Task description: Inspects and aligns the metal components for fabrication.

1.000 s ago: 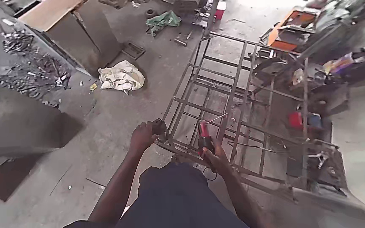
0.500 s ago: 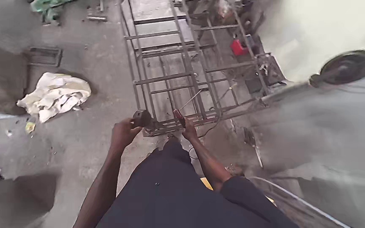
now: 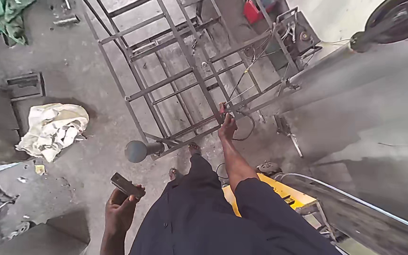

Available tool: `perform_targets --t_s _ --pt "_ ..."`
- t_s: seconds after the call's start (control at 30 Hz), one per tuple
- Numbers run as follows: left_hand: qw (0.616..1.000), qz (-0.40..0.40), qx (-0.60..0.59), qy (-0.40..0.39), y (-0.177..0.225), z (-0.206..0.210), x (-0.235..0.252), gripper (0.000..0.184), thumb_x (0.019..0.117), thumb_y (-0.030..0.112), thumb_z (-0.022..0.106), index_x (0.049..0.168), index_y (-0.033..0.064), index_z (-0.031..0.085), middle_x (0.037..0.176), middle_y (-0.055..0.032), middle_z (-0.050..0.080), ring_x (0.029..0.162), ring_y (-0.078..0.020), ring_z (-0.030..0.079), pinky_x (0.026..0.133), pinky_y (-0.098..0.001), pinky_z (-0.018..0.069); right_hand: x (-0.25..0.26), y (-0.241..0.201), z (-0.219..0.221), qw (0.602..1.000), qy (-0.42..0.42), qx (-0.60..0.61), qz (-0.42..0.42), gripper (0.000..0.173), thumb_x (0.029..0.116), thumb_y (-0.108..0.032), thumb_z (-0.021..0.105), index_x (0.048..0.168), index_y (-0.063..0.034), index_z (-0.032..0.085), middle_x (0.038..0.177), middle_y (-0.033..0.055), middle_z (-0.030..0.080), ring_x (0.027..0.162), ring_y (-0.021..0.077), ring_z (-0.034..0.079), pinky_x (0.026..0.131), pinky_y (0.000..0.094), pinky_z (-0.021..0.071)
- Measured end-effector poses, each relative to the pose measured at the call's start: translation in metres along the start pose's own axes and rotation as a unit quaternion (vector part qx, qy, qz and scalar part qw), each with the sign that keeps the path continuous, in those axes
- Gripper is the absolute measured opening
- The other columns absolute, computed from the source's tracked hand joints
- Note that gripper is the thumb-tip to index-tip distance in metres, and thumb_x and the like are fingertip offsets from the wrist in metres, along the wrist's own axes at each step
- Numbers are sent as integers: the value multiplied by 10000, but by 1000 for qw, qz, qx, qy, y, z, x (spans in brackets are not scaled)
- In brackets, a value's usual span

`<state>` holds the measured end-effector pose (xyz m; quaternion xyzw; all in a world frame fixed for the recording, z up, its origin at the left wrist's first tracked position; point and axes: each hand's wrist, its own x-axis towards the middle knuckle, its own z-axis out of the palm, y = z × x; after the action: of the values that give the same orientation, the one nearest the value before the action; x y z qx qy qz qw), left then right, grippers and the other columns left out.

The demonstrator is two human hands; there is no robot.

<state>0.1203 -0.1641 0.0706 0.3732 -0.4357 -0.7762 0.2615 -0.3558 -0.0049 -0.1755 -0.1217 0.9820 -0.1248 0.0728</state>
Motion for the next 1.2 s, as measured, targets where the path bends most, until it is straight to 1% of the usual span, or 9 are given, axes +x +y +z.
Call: perform_targets --t_s 0.27,0.5,0.6,0.7,0.77,0.9,1.0,1.1,1.2 --pt "999 7 -30 -11 -5 33 4 567 790 126 877 1289 156 610 1168 -184 722 1010 -360 735 892 -528 617 2 -18 34 997 10 66 34 706 870 -116 756 1514 -191 477 1397 230 548 1292 432 532 1069 581 458" --pt "998 41 -40 -40 -3 43 7 553 795 67 856 1283 147 609 1183 -191 709 1036 -376 721 912 -540 605 6 -23 29 996 -44 51 62 764 879 -206 744 1565 -177 409 1431 234 537 1327 442 503 1090 603 420" --pt "997 56 -37 -38 -2 47 9 615 795 57 854 1329 173 571 1185 -186 710 1049 -381 716 920 -544 601 4 -22 21 995 -63 41 70 797 871 -280 755 1568 -167 385 1461 253 513 1297 472 524 1030 637 451" --pt "999 47 -19 -14 -1 53 16 773 792 92 869 1439 158 451 1169 -184 716 1029 -380 726 901 -546 613 -9 -28 -17 993 -97 32 58 852 863 -367 773 1577 -146 363 1519 308 403 1308 526 477 999 675 445" --pt "999 40 -11 21 3 60 20 803 771 127 889 1432 105 435 1158 -187 719 1013 -378 730 881 -544 624 -22 -53 -50 989 -128 71 -17 735 878 -328 777 1494 -54 481 1475 332 443 1322 530 468 1052 686 406" --pt "997 45 -69 -12 8 58 25 724 852 117 818 1435 18 402 1153 -251 701 1028 -410 716 906 -559 602 -75 -124 -115 915 -266 197 -230 441 974 -304 675 1317 -30 639 1138 214 702 1028 348 691 944 557 538" --pt "984 73 -140 -85 7 57 28 656 888 138 795 1430 61 433 1177 -246 703 1043 -416 717 925 -571 590 -135 -172 -171 804 -330 305 -389 396 985 -351 647 1245 -54 681 966 80 727 832 175 697 789 412 599" --pt "977 112 -157 -93 12 54 20 577 891 133 793 1389 77 507 1201 -185 697 1010 -336 723 888 -525 605 -196 -210 -217 717 -388 335 -473 446 950 -401 708 1266 -87 682 1032 40 715 828 105 682 732 309 604" --pt "975 145 -148 -75 15 44 9 543 880 101 797 1353 50 535 1197 -155 703 1032 -292 718 919 -516 593 -236 -226 -232 705 -402 274 -515 646 871 -545 760 1358 -139 637 1189 43 689 983 120 678 844 337 599"
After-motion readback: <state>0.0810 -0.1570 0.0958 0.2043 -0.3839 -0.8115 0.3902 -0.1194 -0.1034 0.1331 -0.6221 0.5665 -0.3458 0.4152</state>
